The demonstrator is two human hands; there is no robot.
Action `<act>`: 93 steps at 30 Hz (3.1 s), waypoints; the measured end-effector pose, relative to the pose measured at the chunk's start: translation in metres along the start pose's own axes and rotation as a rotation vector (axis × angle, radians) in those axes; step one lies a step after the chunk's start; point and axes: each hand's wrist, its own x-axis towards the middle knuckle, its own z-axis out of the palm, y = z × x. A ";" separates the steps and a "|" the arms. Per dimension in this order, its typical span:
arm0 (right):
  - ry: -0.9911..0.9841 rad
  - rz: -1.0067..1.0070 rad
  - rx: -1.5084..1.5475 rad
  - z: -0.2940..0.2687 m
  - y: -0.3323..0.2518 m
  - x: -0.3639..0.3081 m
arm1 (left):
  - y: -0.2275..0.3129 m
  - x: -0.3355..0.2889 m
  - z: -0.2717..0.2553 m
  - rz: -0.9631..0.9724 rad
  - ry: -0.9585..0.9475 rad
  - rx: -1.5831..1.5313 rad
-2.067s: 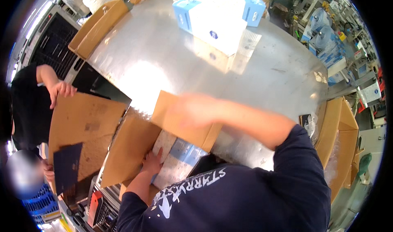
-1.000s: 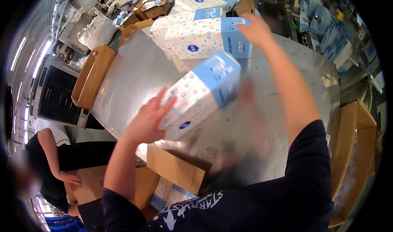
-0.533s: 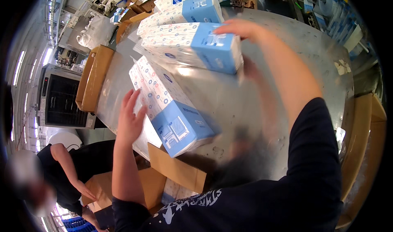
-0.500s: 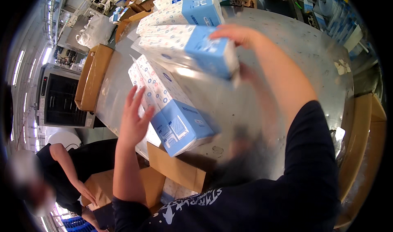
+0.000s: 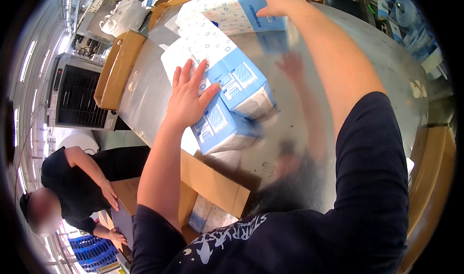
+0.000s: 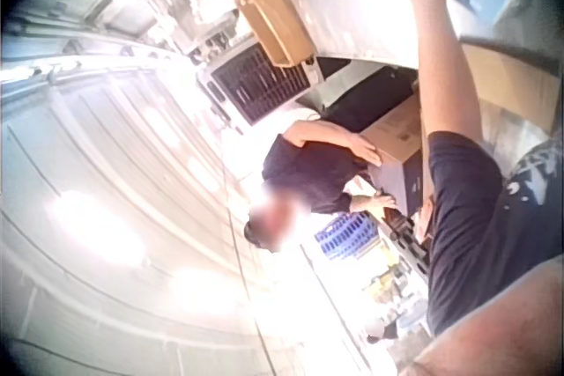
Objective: The person packs boxes with blue and white product packages, places the filled boxes onto a conveyor belt for sealing, and prepares new cardboard boxes for packing.
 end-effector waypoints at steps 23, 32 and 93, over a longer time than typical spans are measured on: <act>-0.449 -0.116 0.510 -0.127 0.067 -0.326 | 0.120 -0.203 -0.008 0.368 -0.047 -0.300; -0.756 0.564 1.849 0.047 0.102 -0.390 | 0.096 -0.205 0.040 -0.379 -0.575 -1.650; -0.743 0.363 0.183 -0.064 0.239 -0.428 | 0.000 -0.404 -0.008 -0.331 -0.104 -0.500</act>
